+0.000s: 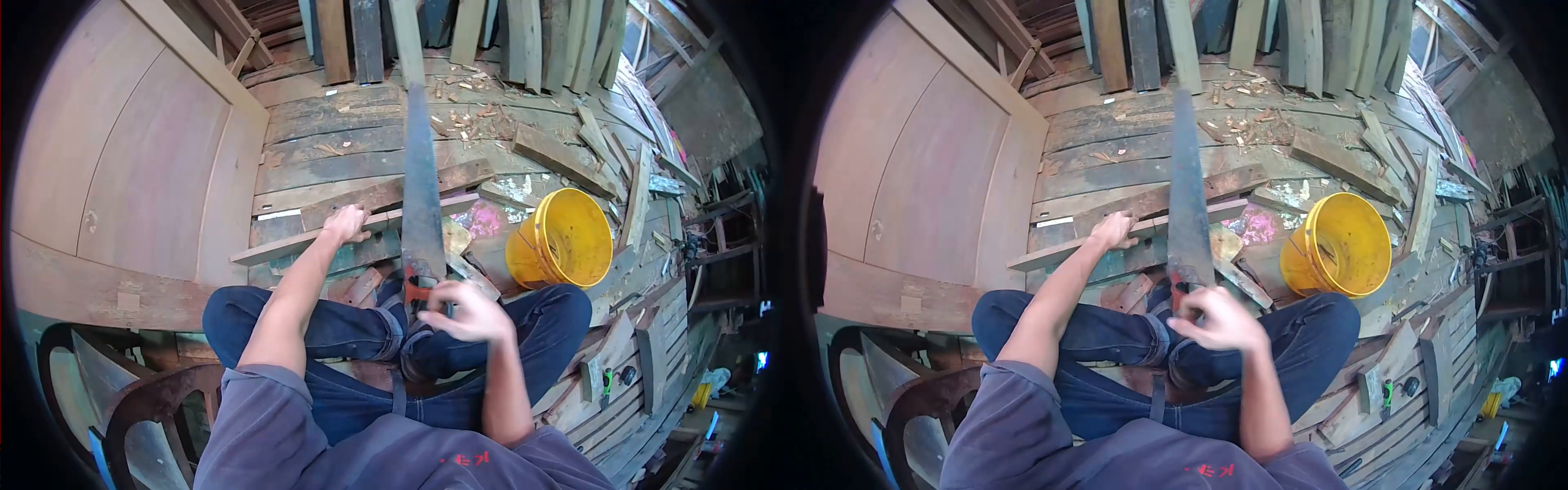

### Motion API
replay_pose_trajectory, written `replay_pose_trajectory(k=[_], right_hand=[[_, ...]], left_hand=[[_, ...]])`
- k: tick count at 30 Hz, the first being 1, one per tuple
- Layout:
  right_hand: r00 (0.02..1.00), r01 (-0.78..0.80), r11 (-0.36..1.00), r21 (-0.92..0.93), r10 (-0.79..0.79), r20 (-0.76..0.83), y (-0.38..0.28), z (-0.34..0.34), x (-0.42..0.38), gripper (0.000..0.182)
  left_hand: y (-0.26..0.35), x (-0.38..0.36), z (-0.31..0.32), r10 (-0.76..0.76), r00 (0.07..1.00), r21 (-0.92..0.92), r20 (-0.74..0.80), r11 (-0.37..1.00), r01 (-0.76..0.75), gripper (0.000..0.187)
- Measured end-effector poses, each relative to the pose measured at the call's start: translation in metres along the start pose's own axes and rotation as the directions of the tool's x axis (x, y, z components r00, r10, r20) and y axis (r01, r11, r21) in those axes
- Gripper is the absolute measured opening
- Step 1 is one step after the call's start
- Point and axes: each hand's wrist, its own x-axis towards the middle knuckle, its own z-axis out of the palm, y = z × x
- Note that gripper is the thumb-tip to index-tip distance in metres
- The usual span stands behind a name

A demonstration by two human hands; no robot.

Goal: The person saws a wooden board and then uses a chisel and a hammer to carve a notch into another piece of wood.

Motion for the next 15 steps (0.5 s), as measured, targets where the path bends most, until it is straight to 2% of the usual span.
replay_pose_trajectory(k=[1,2,3,4,5,6,7,9,12,15], right_hand=[[0.981,0.185,0.975,0.122,-0.176,-0.081,-0.019,-0.016,-0.010,0.026],[0.943,0.324,0.894,0.310,-0.281,-0.176,-0.044,-0.032,-0.021,0.037],[0.869,0.470,0.832,0.296,-0.379,-0.318,-0.077,-0.044,-0.031,0.049],[0.738,0.623,0.743,0.245,-0.455,-0.498,-0.097,-0.046,-0.042,0.056],[0.612,0.722,0.677,0.140,-0.532,-0.584,-0.117,-0.053,-0.052,0.056],[0.509,0.780,0.625,0.028,-0.609,-0.608,-0.132,-0.060,-0.061,0.056],[0.418,0.816,0.573,-0.077,-0.676,-0.607,-0.146,-0.065,-0.071,0.055],[0.320,0.837,0.509,-0.202,-0.754,-0.574,-0.164,-0.069,-0.081,0.055],[0.272,0.825,0.488,-0.283,-0.783,-0.559,-0.173,-0.070,-0.089,0.053],[0.254,0.814,0.486,-0.318,-0.790,-0.558,-0.171,-0.072,-0.093,0.052]], left_hand=[[-0.001,-0.001,0.001,-0.005,1.000,-0.012,-0.020,1.000,0.005,0.050],[-0.002,-0.002,0.000,-0.015,1.000,-0.014,-0.027,1.000,0.015,0.048],[-0.002,-0.004,-0.002,-0.023,0.999,-0.019,-0.028,1.000,0.022,0.046],[-0.002,-0.005,0.000,-0.028,0.999,-0.026,-0.024,0.999,0.027,0.045],[-0.006,-0.001,0.004,-0.025,1.000,0.021,0.005,0.999,0.025,0.044],[-0.007,-0.003,0.006,-0.016,0.999,0.007,-0.048,1.000,0.016,0.044],[-0.007,-0.004,0.008,-0.001,0.998,0.004,-0.058,1.000,0.001,0.042],[-0.018,0.007,0.016,0.021,0.998,0.016,-0.058,1.000,-0.020,0.040],[-0.020,0.008,0.021,0.026,0.997,0.016,-0.076,1.000,-0.025,0.038],[-0.009,0.000,0.008,0.047,0.993,-0.029,-0.110,0.998,-0.050,0.046]])
